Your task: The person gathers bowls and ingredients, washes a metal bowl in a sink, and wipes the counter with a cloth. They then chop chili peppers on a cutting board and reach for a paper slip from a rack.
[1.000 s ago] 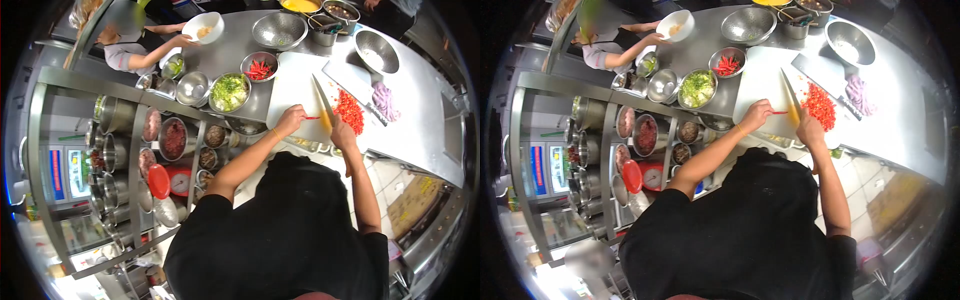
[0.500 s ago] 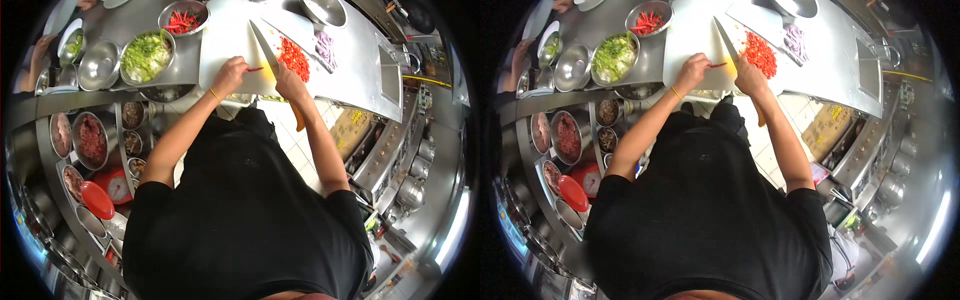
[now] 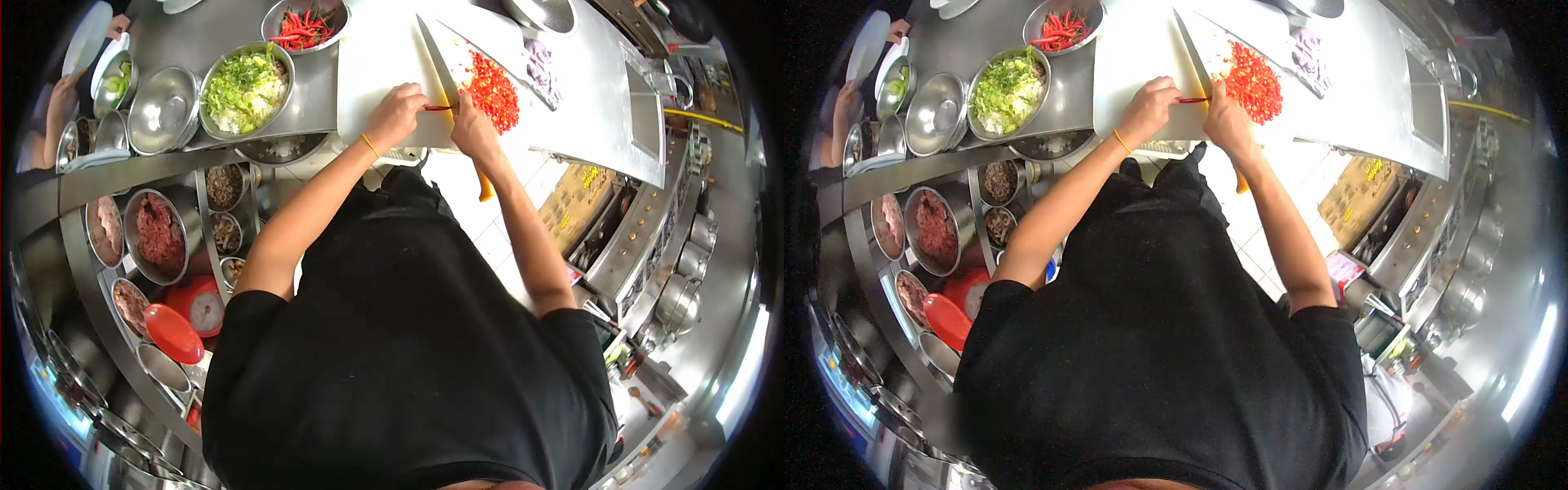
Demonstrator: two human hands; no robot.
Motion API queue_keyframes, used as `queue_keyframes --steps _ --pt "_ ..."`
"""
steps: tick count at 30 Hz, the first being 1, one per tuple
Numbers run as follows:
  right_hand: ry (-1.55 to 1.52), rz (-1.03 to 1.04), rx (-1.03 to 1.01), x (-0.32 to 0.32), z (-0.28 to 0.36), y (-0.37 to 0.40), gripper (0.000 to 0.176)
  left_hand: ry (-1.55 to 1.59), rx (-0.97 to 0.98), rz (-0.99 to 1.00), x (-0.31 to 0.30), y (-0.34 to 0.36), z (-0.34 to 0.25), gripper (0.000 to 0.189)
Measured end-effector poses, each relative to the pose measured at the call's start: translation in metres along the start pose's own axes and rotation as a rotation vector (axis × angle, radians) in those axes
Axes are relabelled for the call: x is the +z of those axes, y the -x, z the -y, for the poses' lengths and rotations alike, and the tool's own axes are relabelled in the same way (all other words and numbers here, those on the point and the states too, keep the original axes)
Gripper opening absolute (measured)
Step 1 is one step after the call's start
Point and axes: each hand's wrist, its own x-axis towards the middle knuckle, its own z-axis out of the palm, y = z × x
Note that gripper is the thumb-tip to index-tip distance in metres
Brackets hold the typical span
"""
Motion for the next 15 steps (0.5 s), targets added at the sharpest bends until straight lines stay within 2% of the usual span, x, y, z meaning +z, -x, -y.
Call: queue_keyframes --steps 5,7,9,15 --pt "0.059 0.085 -0.041 -0.012 0.001 0.004 0.028 -0.002 0.023 -0.014 0.001 -0.001 0.001 0.007" --pt "0.134 -0.043 -0.011 0.013 -0.003 0.004 0.026 0.018 0.000 -0.023 0.002 0.000 0.001 0.006" --pt "0.134 -0.063 -0.002 0.011 -0.001 -0.002 0.025 0.019 -0.001 -0.027 0.004 -0.001 0.002 0.005" --pt "-0.020 0.101 0.004 -0.019 0.007 0.004 0.029 -0.019 -0.019 0.002 -0.002 -0.004 -0.003 0.006"
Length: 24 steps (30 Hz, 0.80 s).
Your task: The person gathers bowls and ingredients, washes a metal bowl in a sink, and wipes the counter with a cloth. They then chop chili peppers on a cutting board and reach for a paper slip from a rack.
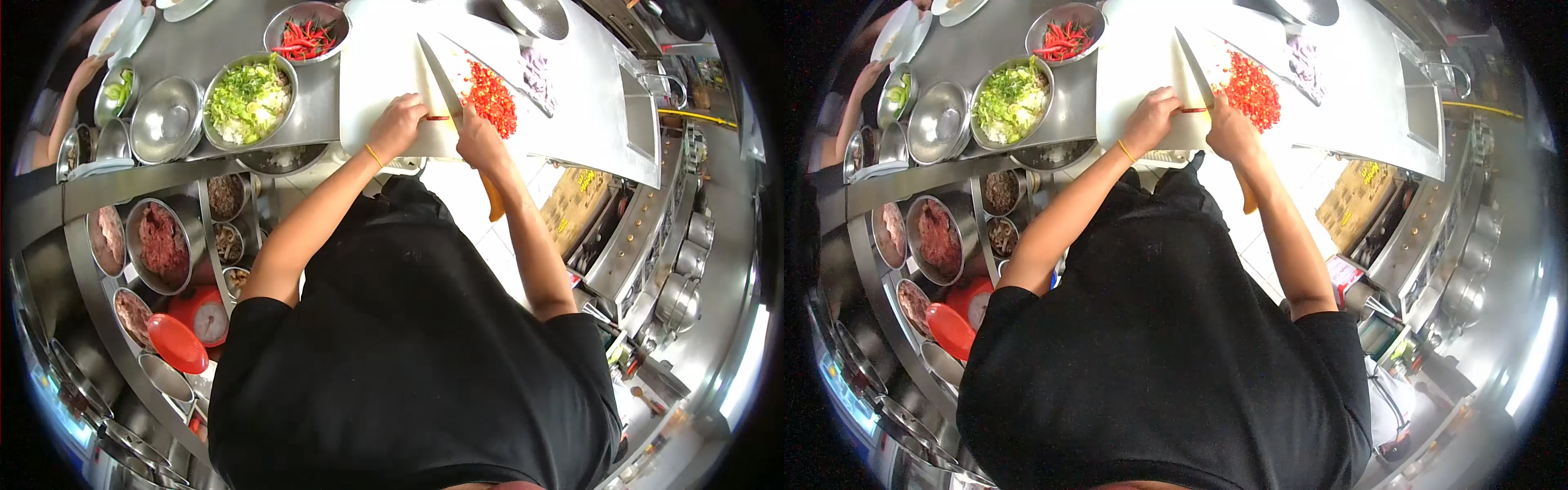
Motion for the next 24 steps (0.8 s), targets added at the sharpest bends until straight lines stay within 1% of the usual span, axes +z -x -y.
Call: queue_keyframes --steps 1,2,4,5,7,8,10,11,12,14,15,17,20,21,22,24 --pt "0.080 -0.063 -0.037 0.015 -0.007 -0.002 0.029 -0.009 -0.004 0.011 -0.001 0.001 -0.003 0.006" --pt "0.096 -0.099 0.030 0.025 -0.001 -0.003 0.028 -0.008 -0.005 0.016 0.000 0.004 -0.003 0.006" --pt "0.083 -0.131 0.020 0.027 0.000 -0.006 0.028 0.002 -0.032 0.027 0.002 0.002 -0.002 0.006" --pt "0.082 -0.137 0.015 0.023 0.001 -0.010 0.028 0.024 0.030 0.009 0.000 0.000 -0.001 0.006" --pt "0.026 -0.072 -0.014 0.013 -0.004 -0.007 0.027 0.007 0.016 0.016 0.001 0.005 -0.005 0.009" --pt "0.029 -0.077 -0.020 0.006 0.000 -0.007 0.027 -0.019 0.003 0.003 0.000 0.001 -0.004 0.011" --pt "0.032 0.013 0.037 0.001 0.005 0.003 0.027 -0.021 0.010 -0.004 -0.001 -0.001 -0.003 0.008" --pt "0.077 -0.054 -0.015 0.010 0.004 0.005 0.027 -0.022 0.018 -0.004 0.001 0.001 -0.002 0.005" --pt "0.049 -0.097 0.035 0.023 0.006 0.003 0.028 -0.016 0.012 0.002 0.003 0.004 -0.002 0.005" --pt "0.053 -0.090 0.043 0.027 0.005 0.001 0.028 -0.035 -0.006 0.028 0.004 0.002 0.000 0.006" --pt "0.053 -0.096 0.037 0.024 0.005 -0.004 0.028 -0.001 0.023 -0.007 0.004 0.001 0.000 0.007" --pt "0.055 -0.090 -0.012 0.017 0.003 -0.002 0.020 0.011 0.041 -0.002 0.006 0.002 0.001 0.007" --pt "0.029 -0.053 -0.079 0.003 0.003 0.003 0.020 0.016 0.053 -0.014 0.008 -0.002 0.006 0.009" --pt "0.077 -0.073 -0.037 0.010 0.003 0.003 0.027 0.020 0.049 -0.004 0.008 -0.001 0.005 0.009" --pt "0.061 -0.122 -0.024 0.025 0.002 0.000 0.026 0.022 0.048 -0.001 0.008 0.001 0.004 0.009" --pt "0.054 -0.155 -0.014 0.030 0.005 -0.003 0.027 -0.009 0.007 0.030 0.009 -0.001 0.002 0.010"
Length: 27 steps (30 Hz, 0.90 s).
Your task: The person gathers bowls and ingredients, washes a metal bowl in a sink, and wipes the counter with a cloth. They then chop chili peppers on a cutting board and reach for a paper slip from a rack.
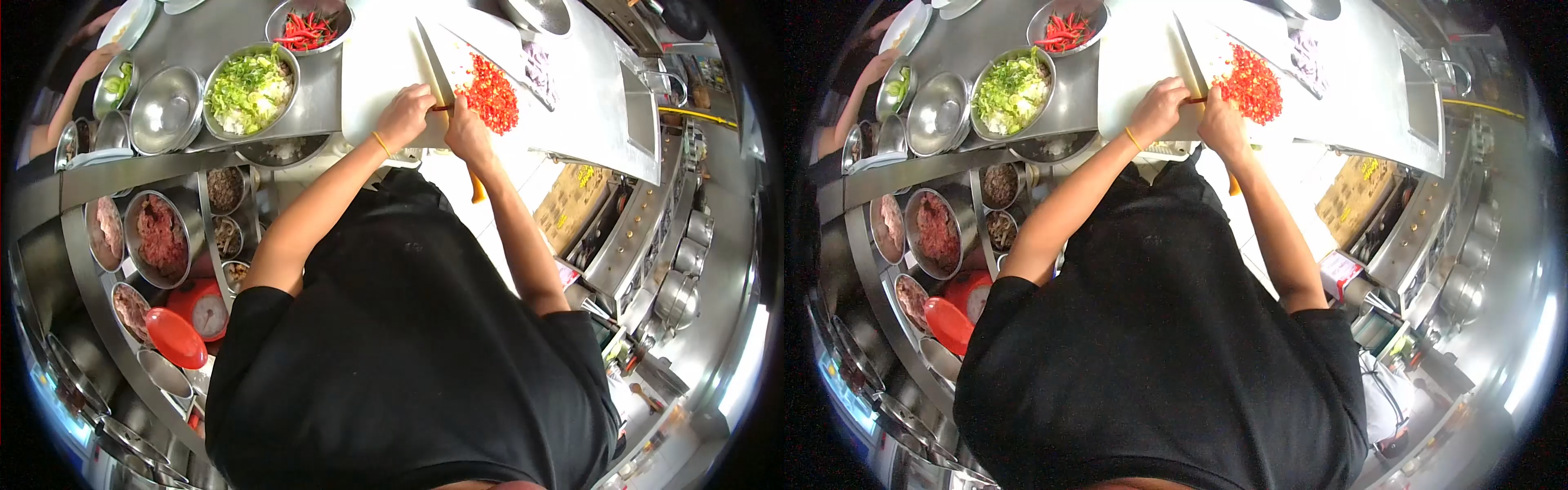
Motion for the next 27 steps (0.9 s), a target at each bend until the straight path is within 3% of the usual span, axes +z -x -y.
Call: queue_keyframes --steps 6,8,10,12,14,18,22,26,27 --pt "0.046 0.106 -0.052 -0.020 -0.004 0.001 0.026 0.009 0.009 -0.025 -0.002 -0.002 0.001 0.010" --pt "-0.021 0.006 -0.046 0.016 -0.019 -0.003 0.022 -0.030 0.019 -0.013 -0.003 0.002 -0.004 0.010" --pt "0.023 0.003 0.048 0.009 -0.009 -0.004 0.021 0.063 0.025 -0.042 0.005 -0.003 -0.002 0.011" --pt "0.023 0.012 0.000 -0.007 -0.010 -0.003 0.023 0.129 0.045 -0.035 0.002 -0.001 -0.010 0.010" --pt "0.006 0.029 -0.083 -0.019 -0.005 -0.002 0.025 -0.008 0.038 -0.023 0.001 -0.002 -0.002 0.009" --pt "-0.007 0.112 -0.017 -0.025 0.013 0.017 0.023 -0.063 0.018 0.012 -0.002 -0.001 -0.004 0.011" --pt "-0.009 -0.009 0.002 -0.004 0.008 0.006 0.024 0.023 -0.004 -0.002 -0.005 -0.002 -0.009 0.011" --pt "-0.042 0.109 -0.084 -0.028 0.006 0.016 0.028 -0.030 0.027 -0.012 0.002 0.000 0.000 0.010" --pt "-0.028 0.138 -0.027 -0.033 0.012 0.024 0.029 -0.046 0.021 0.000 0.001 0.000 -0.002 0.009"
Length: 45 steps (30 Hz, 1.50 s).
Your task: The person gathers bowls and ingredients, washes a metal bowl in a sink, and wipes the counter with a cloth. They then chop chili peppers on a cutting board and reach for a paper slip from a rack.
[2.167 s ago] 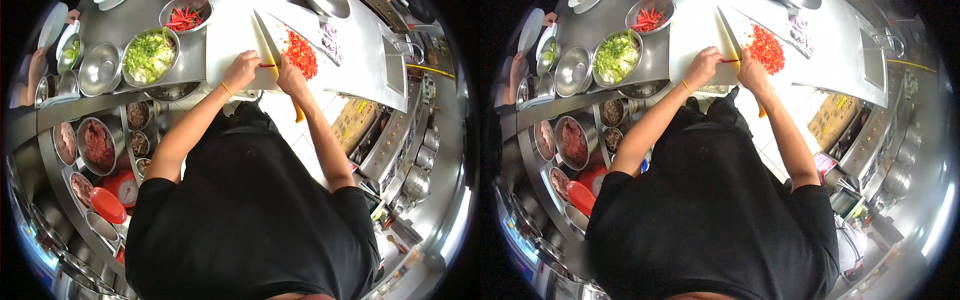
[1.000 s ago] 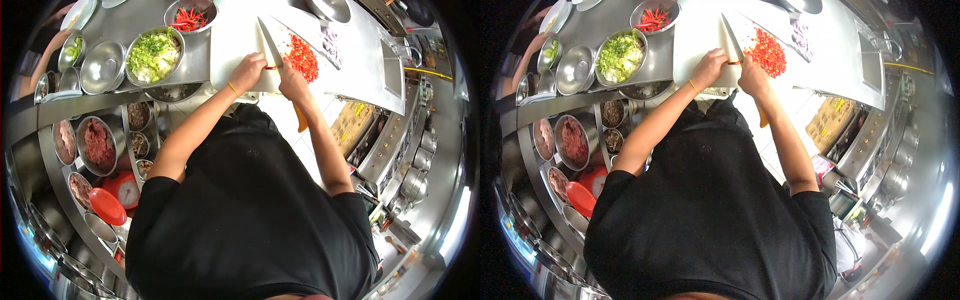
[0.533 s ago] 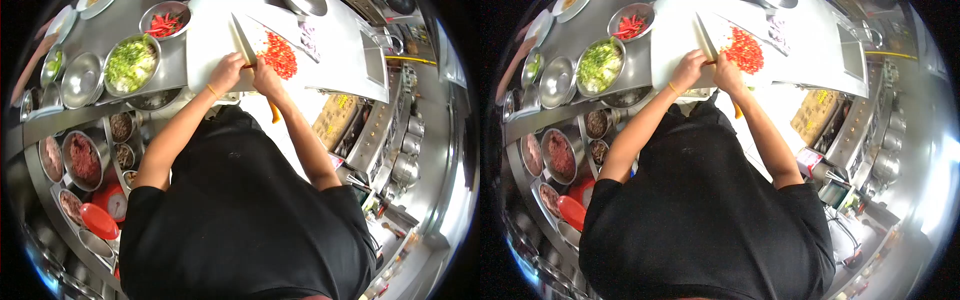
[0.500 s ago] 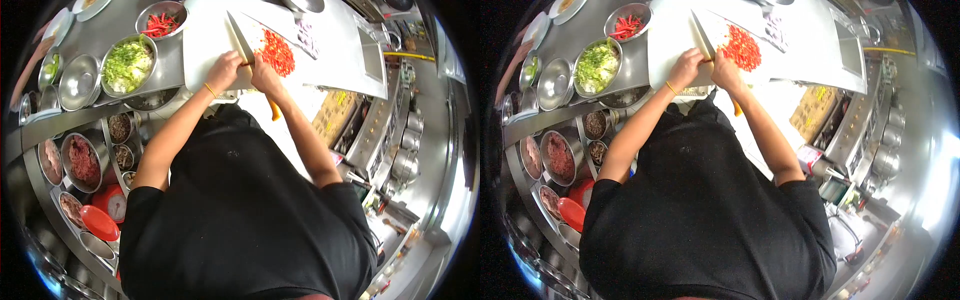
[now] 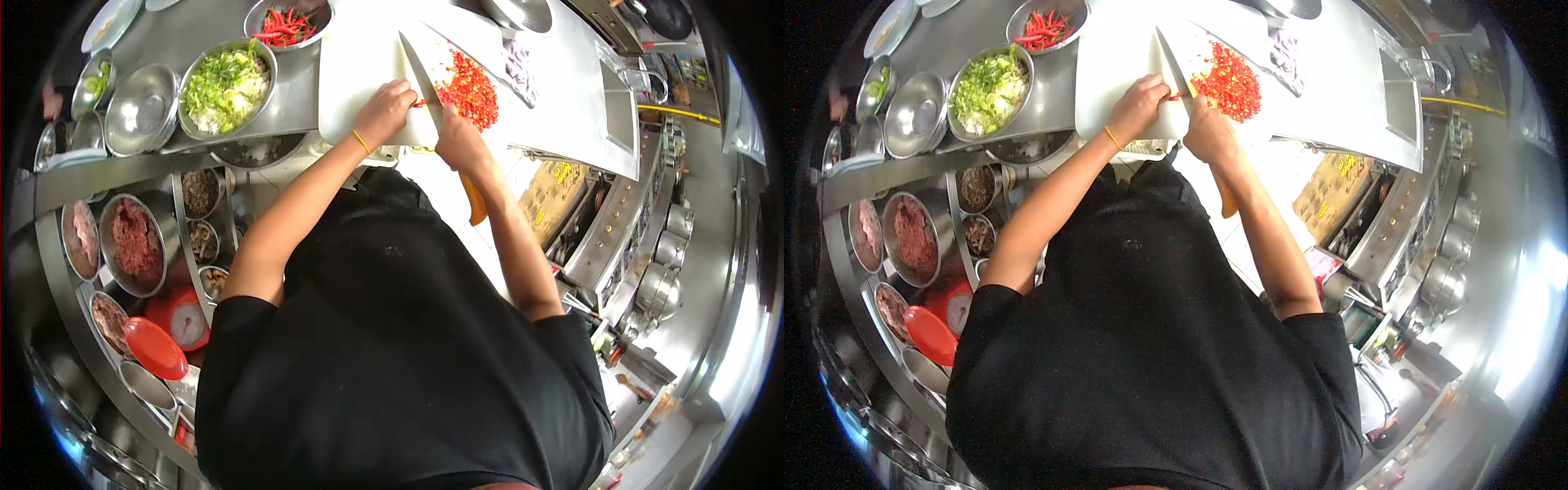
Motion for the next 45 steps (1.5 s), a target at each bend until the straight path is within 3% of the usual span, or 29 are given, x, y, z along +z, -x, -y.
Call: queue_keyframes --steps 1,3,6,8,11,13,21,26,31,36,41,43,45 --pt "0.011 0.025 0.057 -0.001 0.003 0.004 0.030 -0.001 -0.015 -0.006 -0.001 0.000 -0.001 0.009" --pt "-0.010 -0.131 0.013 0.033 -0.008 -0.005 0.028 0.038 -0.001 -0.036 0.000 -0.001 -0.002 0.005" --pt "-0.023 -0.141 0.013 0.027 -0.009 -0.013 0.028 0.048 -0.003 -0.037 -0.003 -0.005 -0.001 0.006" --pt "-0.006 -0.003 0.041 0.011 -0.009 -0.009 0.027 0.062 -0.015 -0.015 -0.001 -0.005 -0.002 0.006" --pt "0.021 0.012 0.053 0.003 0.002 0.006 0.027 0.032 0.025 -0.030 0.001 -0.002 0.000 0.007" --pt "0.001 -0.088 0.030 0.031 -0.009 -0.004 0.024 0.059 0.012 -0.059 0.003 -0.004 -0.002 0.007" --pt "0.021 -0.030 0.042 0.013 -0.005 0.001 0.027 0.020 0.009 -0.005 0.005 -0.005 0.002 0.011" --pt "-0.084 -0.136 0.008 0.031 -0.010 -0.015 0.025 0.007 -0.017 -0.008 0.003 -0.008 -0.001 0.008" --pt "-0.002 -0.036 0.024 0.025 -0.012 -0.003 0.020 0.020 -0.008 -0.056 0.004 -0.007 -0.002 0.005" --pt "-0.089 -0.190 -0.023 0.040 -0.014 -0.014 0.021 0.046 -0.026 -0.044 0.011 -0.007 0.006 0.007" --pt "-0.099 -0.086 0.020 0.027 -0.016 -0.005 0.018 0.023 0.002 -0.032 0.005 -0.006 0.003 0.004" --pt "-0.116 -0.131 -0.008 0.041 -0.029 -0.007 0.021 0.118 -0.066 -0.140 -0.015 -0.012 0.006 0.005" --pt "-0.118 -0.193 -0.006 0.045 -0.032 -0.005 0.024 0.046 0.023 -0.288 -0.052 -0.032 0.025 0.011"
